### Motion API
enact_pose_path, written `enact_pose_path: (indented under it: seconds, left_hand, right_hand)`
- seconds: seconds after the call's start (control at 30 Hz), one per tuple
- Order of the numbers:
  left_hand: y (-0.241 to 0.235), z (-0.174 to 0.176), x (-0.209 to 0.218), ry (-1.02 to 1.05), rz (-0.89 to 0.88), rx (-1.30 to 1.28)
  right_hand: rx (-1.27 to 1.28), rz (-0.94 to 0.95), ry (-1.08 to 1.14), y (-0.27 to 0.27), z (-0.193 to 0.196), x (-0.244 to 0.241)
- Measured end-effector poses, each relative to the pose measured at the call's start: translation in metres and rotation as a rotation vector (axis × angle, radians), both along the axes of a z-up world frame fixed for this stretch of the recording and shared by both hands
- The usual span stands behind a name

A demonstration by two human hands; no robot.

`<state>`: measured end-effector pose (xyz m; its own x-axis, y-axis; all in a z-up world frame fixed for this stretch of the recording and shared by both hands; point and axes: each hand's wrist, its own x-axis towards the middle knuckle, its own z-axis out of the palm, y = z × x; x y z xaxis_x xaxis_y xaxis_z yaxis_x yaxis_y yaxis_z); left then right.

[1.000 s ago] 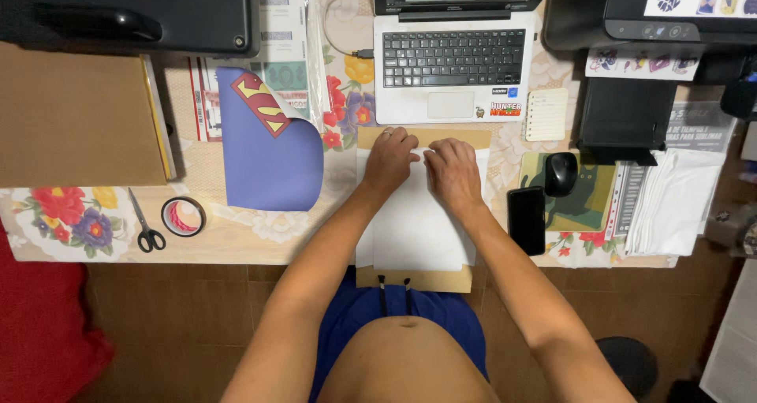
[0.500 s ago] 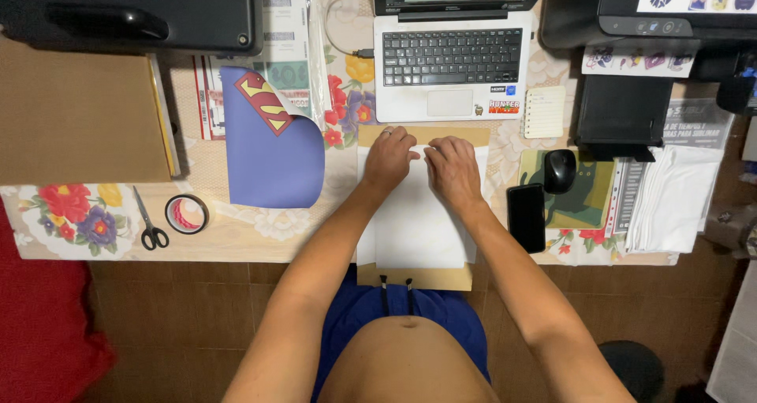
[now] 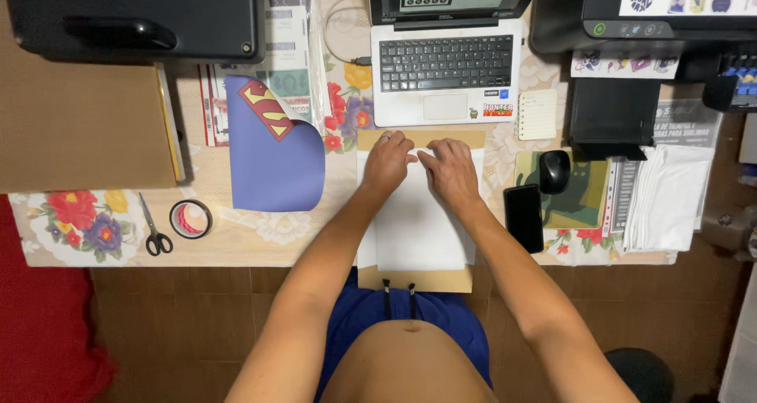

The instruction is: The person aligns a white transfer sheet on a cardboard backing, then places a blue printed sheet with a superhero design on top. They smooth the sheets and handle a roll of tape and scissors on the table.

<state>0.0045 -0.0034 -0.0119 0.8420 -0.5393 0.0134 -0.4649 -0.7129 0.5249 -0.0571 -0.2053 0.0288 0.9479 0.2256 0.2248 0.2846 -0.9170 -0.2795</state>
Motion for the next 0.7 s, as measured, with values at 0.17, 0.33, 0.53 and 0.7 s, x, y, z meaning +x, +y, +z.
enact_pose_path:
  seconds: [0.17,0.33,0.53,0.7]
  left_hand:
    - [-0.002,0.003,0.001,0.032,0.013,0.047]
    - [-0.004,-0.004,0.001,0.02,0.02,0.074]
    - [-0.008,0.0,0.003,0.042,0.043,0.078]
    - [-0.01,0.005,0.003,0.037,0.033,0.119]
  right_hand:
    - [-0.03,-0.021,0.004,0.0,-0.001,0.0]
    - [-0.082,-0.033,-0.011,-0.008,-0.014,-0.001]
    - [-0.098,-0.008,-0.002,-0.01,-0.011,0.003]
    - [-0.099,0.022,0.052,-0.011,-0.007,0.003]
